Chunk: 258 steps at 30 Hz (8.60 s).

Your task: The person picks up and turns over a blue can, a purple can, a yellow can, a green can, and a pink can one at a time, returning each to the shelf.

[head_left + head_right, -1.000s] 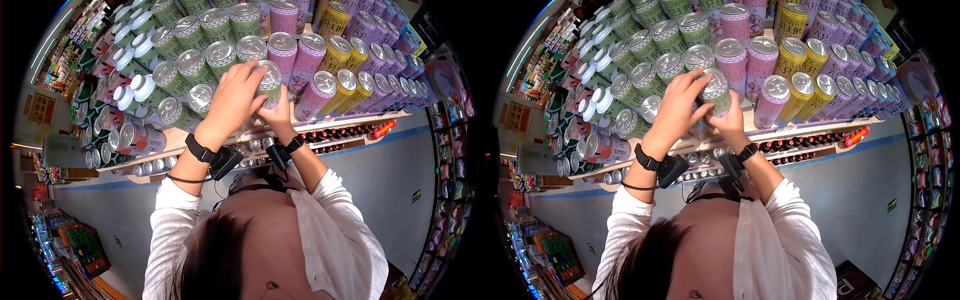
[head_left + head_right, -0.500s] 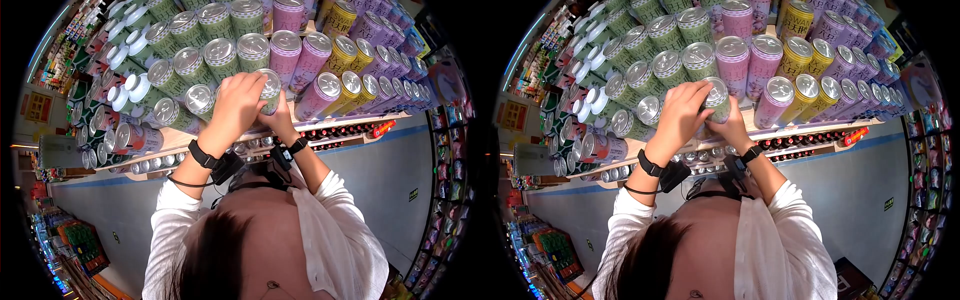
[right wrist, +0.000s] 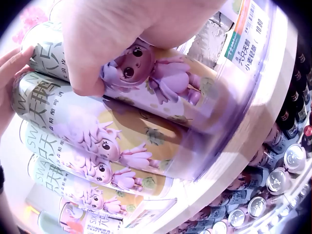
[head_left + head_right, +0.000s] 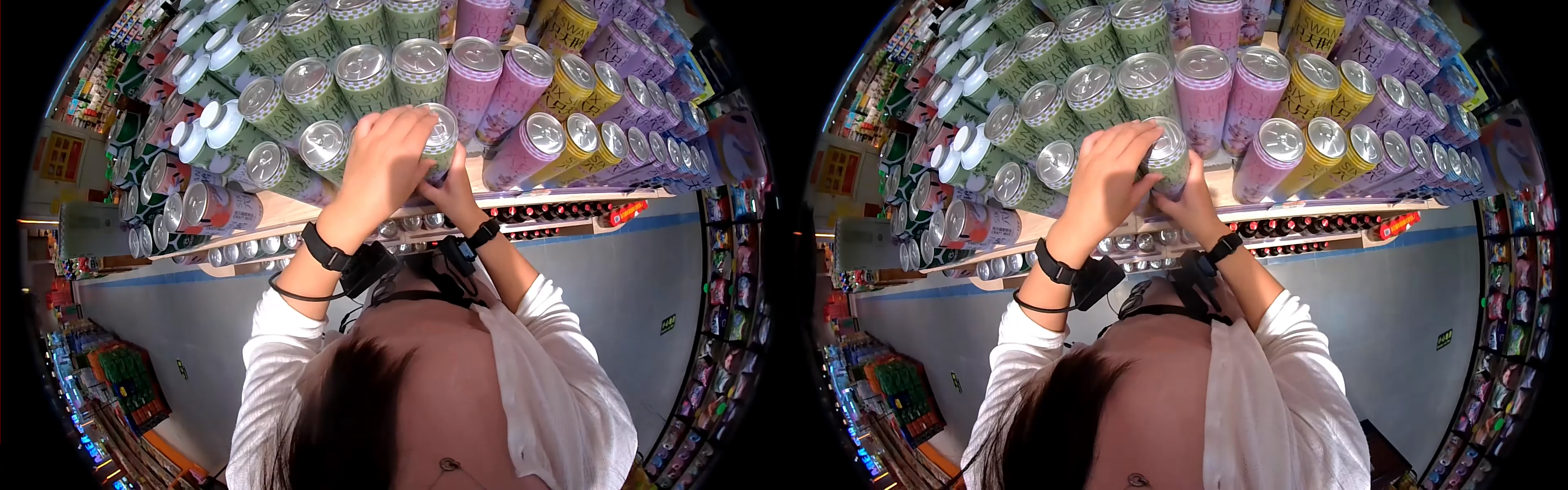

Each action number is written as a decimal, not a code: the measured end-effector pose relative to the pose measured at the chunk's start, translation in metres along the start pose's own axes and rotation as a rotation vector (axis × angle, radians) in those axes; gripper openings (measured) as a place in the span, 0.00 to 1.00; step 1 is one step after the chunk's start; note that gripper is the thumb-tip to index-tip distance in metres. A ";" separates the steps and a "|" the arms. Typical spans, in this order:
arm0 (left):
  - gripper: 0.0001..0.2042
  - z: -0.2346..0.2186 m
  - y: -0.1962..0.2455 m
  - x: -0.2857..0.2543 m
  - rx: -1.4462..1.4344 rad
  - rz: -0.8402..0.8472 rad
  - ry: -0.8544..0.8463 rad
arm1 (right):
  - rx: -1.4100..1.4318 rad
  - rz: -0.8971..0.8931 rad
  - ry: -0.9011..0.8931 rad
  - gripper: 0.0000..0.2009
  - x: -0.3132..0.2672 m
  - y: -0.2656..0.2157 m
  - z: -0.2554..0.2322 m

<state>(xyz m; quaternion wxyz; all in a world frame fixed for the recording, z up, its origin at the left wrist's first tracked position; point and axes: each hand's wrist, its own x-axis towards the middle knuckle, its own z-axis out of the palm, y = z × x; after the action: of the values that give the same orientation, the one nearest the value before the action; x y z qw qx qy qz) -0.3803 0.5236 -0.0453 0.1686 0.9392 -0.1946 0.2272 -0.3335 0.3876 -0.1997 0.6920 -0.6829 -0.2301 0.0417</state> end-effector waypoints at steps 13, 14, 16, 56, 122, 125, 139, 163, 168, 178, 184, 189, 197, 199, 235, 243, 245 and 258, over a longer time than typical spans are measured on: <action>0.27 0.004 0.005 -0.001 0.001 -0.041 0.000 | 0.008 -0.121 -0.010 0.44 0.001 0.022 0.000; 0.27 0.005 0.005 -0.002 0.005 -0.043 0.003 | -0.004 -0.127 -0.015 0.44 0.000 0.027 0.000; 0.27 0.008 0.006 -0.004 0.014 -0.049 0.014 | -0.018 -0.161 -0.020 0.45 0.000 0.037 0.000; 0.22 0.003 -0.032 -0.136 -0.498 -0.389 0.090 | -1.103 -0.547 -0.191 0.32 0.036 -0.144 0.044; 0.50 -0.015 0.010 -0.107 -1.706 -0.663 -0.421 | 0.946 0.112 -0.320 0.34 -0.010 -0.148 0.020; 0.50 -0.011 0.018 -0.107 -1.548 -0.590 -0.336 | 0.835 0.094 -0.359 0.39 -0.012 -0.150 0.017; 0.41 0.019 0.032 -0.116 -0.463 -0.558 0.045 | 0.383 0.029 0.031 0.29 -0.024 -0.159 0.016; 0.42 -0.061 0.026 -0.046 -1.052 -0.106 -0.162 | 0.461 -0.060 -0.878 0.48 -0.027 -0.116 -0.010; 0.37 -0.062 0.038 -0.054 -0.688 -0.146 0.054 | 0.323 0.015 -0.669 0.48 -0.031 -0.136 -0.012; 0.42 -0.058 0.037 -0.055 -0.449 -0.303 0.057 | 0.215 -0.038 -0.289 0.40 -0.042 -0.132 0.016; 0.45 -0.093 0.031 -0.042 -0.558 -0.259 -0.168 | 0.243 -0.078 -0.314 0.40 -0.037 -0.119 0.018; 0.35 -0.095 0.023 -0.033 -0.222 -0.110 -0.292 | 0.168 -0.086 -0.337 0.39 -0.034 -0.116 0.021; 0.31 -0.080 0.010 -0.028 -0.243 -0.199 -0.288 | -0.068 -0.082 -0.348 0.38 -0.029 -0.110 0.011; 0.32 -0.077 0.006 -0.023 -0.207 -0.142 -0.234 | -0.134 -0.086 -0.309 0.37 -0.031 -0.101 0.007; 0.32 -0.027 -0.048 -0.001 -0.079 -0.099 -0.242 | -0.589 0.110 -0.386 0.25 -0.022 -0.044 0.028; 0.33 -0.025 -0.055 0.003 -0.030 -0.111 -0.290 | -0.608 0.040 -0.385 0.25 -0.019 -0.033 0.029; 0.34 -0.027 -0.055 0.006 -0.028 -0.113 -0.304 | -0.633 -0.007 -0.357 0.25 -0.021 -0.026 0.030; 0.35 -0.059 -0.047 -0.006 0.051 -0.013 -0.102 | -0.537 0.138 -0.406 0.21 -0.021 -0.050 0.028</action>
<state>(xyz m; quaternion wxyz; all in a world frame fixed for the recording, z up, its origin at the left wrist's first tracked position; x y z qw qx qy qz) -0.3861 0.5903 -0.0093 0.1359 0.9548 -0.1908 0.1830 -0.3756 0.4023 -0.1577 0.4231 -0.8324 -0.3192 0.1616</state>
